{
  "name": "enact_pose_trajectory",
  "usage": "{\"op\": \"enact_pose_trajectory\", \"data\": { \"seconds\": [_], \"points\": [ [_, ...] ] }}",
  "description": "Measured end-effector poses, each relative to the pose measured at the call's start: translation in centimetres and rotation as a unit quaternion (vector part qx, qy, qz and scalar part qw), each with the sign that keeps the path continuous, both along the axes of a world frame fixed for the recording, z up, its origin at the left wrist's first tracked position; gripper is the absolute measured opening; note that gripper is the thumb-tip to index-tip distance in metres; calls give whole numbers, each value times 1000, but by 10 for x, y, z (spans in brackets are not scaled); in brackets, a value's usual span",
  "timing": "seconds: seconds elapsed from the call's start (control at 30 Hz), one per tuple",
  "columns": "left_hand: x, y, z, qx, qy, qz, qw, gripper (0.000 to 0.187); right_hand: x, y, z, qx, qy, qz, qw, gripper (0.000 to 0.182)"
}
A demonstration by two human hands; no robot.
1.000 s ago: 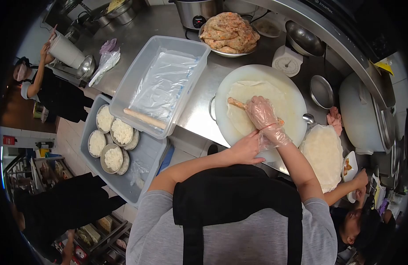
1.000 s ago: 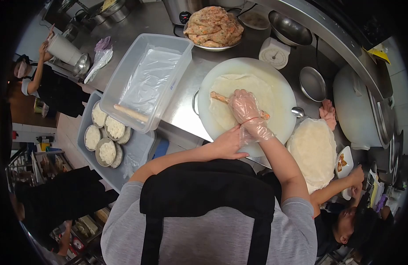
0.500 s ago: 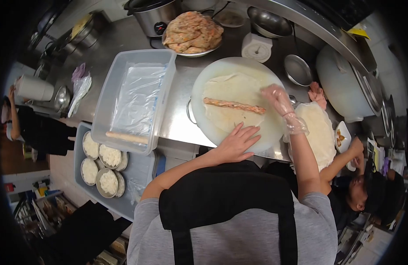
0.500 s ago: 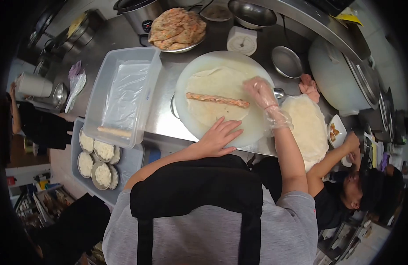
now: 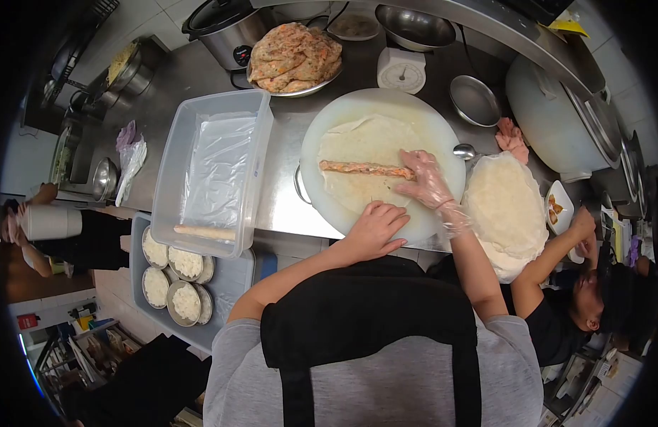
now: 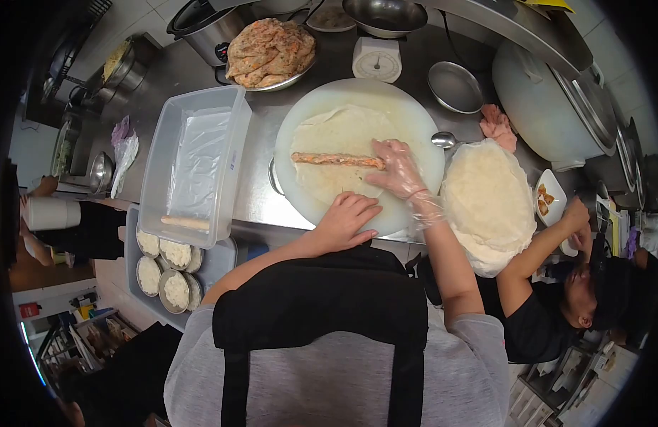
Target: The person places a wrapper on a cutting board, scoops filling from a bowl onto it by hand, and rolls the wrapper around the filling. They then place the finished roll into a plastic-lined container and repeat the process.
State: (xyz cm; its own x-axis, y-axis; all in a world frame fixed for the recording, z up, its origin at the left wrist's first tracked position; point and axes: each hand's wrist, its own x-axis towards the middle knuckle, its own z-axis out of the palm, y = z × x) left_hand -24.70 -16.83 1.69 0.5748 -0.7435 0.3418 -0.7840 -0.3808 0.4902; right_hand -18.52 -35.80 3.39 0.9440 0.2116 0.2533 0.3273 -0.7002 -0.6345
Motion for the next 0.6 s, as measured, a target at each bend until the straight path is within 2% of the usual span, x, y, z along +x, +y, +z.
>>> {"op": "enact_pose_trajectory", "data": {
  "seconds": [0.1, 0.17, 0.27, 0.37, 0.47, 0.6],
  "points": [
    [0, -1, -1, 0, -2, 2, 1000, 47, 4, 5, -8, -56, 5, 14, 998, 43],
    [0, 0, 1, 2, 2, 3, 1000, 47, 12, -3, -33, -2, 19, 7, 1000, 43],
    [0, 2, 1, 4, 8, 1, 1000, 47, 9, -11, -16, 39, -8, 43, 998, 37],
    [1, 2, 1, 1, 13, -3, 1000, 47, 5, -22, -13, 22, 33, 38, 998, 43],
    [1, 1, 0, 3, 14, -2, 1000, 48, 13, -35, -35, 9, 24, 67, 997, 47],
    [0, 2, 3, 2, 18, -9, 1000, 50, 3, -33, -12, 51, -11, 41, 998, 41]
  ]
}}
